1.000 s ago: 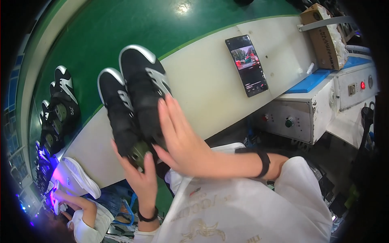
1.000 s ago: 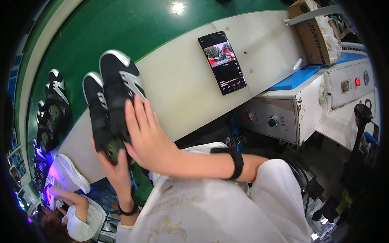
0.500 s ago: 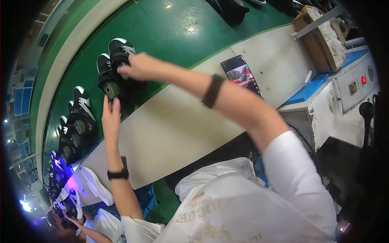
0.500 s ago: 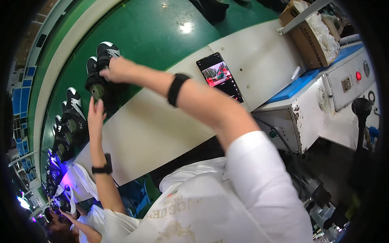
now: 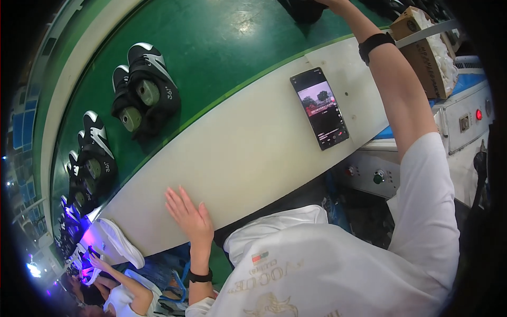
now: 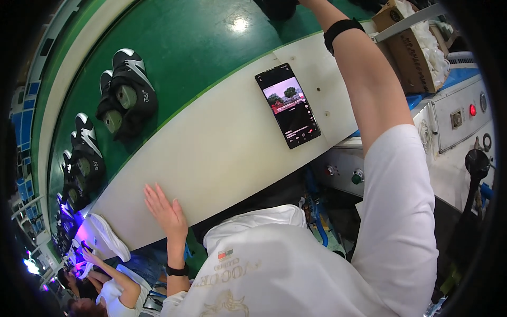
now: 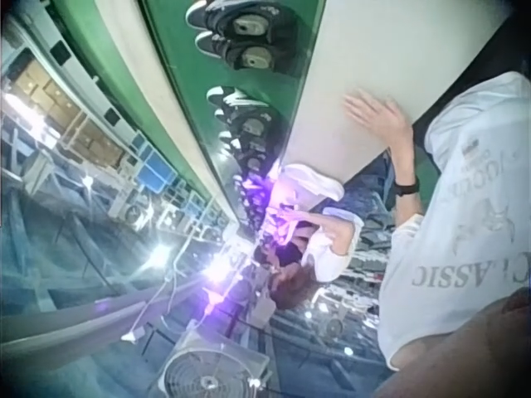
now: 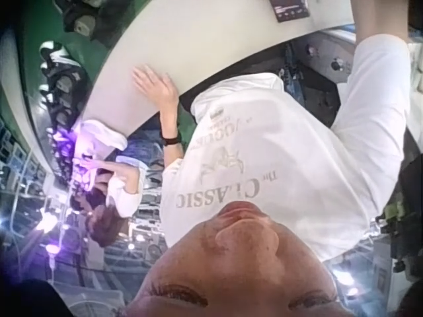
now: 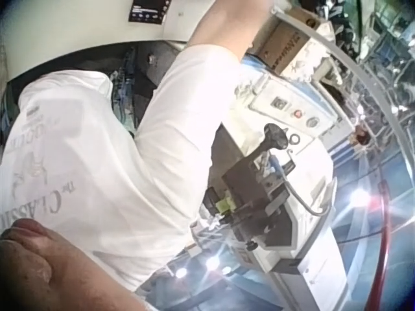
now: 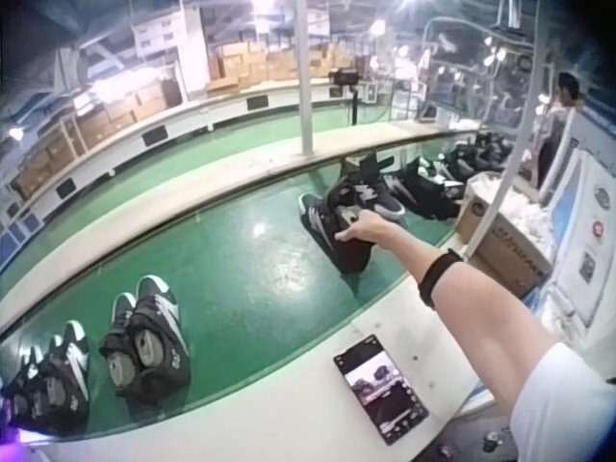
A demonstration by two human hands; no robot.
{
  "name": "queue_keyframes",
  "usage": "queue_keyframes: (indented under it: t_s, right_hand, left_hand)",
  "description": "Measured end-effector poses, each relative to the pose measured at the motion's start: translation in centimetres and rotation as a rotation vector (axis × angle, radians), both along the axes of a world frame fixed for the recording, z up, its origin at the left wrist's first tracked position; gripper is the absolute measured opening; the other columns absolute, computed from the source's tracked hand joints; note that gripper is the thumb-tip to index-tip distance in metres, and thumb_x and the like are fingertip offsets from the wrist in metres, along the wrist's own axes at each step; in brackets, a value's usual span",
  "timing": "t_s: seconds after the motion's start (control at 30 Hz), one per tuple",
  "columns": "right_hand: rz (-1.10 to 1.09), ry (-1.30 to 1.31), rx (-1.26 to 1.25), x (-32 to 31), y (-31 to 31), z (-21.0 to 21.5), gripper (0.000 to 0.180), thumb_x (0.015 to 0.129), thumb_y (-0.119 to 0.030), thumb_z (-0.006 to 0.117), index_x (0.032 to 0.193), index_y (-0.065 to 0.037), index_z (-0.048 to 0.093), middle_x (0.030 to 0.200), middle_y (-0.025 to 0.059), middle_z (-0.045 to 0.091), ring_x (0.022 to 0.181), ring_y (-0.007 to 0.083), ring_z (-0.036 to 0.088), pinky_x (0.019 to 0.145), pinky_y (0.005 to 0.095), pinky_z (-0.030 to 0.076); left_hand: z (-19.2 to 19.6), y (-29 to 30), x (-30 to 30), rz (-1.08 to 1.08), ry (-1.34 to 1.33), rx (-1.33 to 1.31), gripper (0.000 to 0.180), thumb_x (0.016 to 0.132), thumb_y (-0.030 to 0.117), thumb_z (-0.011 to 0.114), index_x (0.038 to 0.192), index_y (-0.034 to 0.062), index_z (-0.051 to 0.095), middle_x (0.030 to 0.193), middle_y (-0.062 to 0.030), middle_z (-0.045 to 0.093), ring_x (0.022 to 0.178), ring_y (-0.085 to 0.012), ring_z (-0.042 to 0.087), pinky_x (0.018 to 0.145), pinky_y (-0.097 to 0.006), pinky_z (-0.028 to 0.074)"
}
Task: Attaching straps and finishing components on athletic shoes on a conveyor belt.
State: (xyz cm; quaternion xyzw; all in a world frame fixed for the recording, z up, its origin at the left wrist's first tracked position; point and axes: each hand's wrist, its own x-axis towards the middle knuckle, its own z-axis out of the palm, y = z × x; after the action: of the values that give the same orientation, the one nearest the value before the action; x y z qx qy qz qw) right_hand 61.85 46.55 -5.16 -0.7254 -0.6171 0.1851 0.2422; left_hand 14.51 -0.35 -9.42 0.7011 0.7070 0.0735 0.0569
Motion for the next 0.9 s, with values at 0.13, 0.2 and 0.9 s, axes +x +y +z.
queue_keyframes:
  t_s: [0.13,0.2,0.9]
  right_hand:
    - [0.015,0.157,-0.049,-0.3,-0.5,0.1,0.085,0.065,-0.043,0.086,0.118,0.018,0.057,0.118,0.0293,0.062,0.114,0.0345,0.060,0.093,0.0379,0.048]
    - [-0.035,0.050,-0.029,-2.4,-1.4,-1.4,0.078,0.067,-0.045,0.082,0.115,0.013,0.061,0.120,0.0295,0.062,0.111,0.0396,0.060,0.091,0.0402,0.049]
    - [0.497,0.135,-0.059,-20.3,-37.6,4.5,0.064,0.078,-0.023,0.075,0.130,0.004,0.047,0.101,0.0245,0.064,0.093,0.0414,0.063,0.079,0.0455,0.051]
  left_hand:
    - [0.1,0.3,0.4,-0.022,0.003,0.022,0.065,0.096,0.027,0.043,0.149,-0.0047,0.026,0.157,-0.0304,0.015,0.146,-0.0468,0.014,0.117,-0.058,0.010]
    - [0.1,0.5,0.6,-0.018,0.015,0.030,0.064,0.096,0.026,0.044,0.149,-0.0049,0.026,0.157,-0.0305,0.015,0.146,-0.0468,0.014,0.117,-0.058,0.010]
    - [3.8,0.6,3.3,0.076,-0.802,-0.131,0.069,0.097,0.029,0.055,0.150,-0.0034,0.026,0.153,-0.0303,0.027,0.146,-0.0415,0.020,0.119,-0.045,0.014]
